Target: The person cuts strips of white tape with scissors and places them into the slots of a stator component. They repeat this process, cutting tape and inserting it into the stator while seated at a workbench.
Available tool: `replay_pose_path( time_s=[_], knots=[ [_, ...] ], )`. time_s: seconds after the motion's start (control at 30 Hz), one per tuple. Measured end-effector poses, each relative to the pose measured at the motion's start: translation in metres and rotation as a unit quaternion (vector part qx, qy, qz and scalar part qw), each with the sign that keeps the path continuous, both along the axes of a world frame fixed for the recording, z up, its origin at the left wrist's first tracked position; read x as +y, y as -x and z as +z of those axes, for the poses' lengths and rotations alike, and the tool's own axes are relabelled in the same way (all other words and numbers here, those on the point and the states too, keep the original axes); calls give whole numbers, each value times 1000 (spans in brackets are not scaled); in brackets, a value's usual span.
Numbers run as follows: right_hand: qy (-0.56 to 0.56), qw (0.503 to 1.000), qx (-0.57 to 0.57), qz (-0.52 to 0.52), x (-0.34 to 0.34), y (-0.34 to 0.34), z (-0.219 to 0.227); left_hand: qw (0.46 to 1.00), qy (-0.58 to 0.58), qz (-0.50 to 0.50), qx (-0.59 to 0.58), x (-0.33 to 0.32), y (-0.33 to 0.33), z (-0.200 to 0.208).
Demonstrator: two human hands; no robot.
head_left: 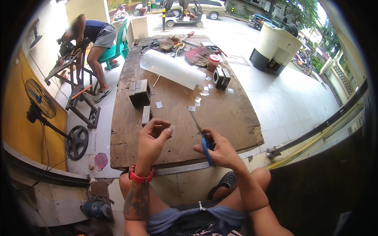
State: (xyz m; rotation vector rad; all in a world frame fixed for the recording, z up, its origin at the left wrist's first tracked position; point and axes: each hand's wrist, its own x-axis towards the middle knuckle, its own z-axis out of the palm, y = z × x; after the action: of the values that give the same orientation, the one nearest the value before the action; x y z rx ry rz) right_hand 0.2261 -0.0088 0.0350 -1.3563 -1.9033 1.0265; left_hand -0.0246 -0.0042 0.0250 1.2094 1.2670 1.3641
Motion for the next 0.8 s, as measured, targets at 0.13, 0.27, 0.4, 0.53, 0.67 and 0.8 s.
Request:
replay_pose_path(
  time_s=[0.13, 0.27, 0.4, 0.53, 0.67, 0.8],
  knots=[
    [11, 985, -110, -130, 24, -72, 11, 960, 53, -160, 223, -15, -9, 10],
    [-85, 928, -281, -229, 40, -110, -7, 976, -38, -40, 211, -17, -12, 17],
    [-140, 893, -346, -252, 57, -110, -18, 955, -39, 158, 248, 1, 20, 7],
    [-228, 933, -249, -126, 129, -77, -25, 932, 1, 224, 286, 22, 32, -18],
    [-223, 904, -341, -130, 200, -33, -42, 893, -10, 281, 351, 23, 25, -17],
    [-232, 873, -411, -125, 202, -25, -44, 912, -156, 144, 352, -5, 12, 1]
  ],
)
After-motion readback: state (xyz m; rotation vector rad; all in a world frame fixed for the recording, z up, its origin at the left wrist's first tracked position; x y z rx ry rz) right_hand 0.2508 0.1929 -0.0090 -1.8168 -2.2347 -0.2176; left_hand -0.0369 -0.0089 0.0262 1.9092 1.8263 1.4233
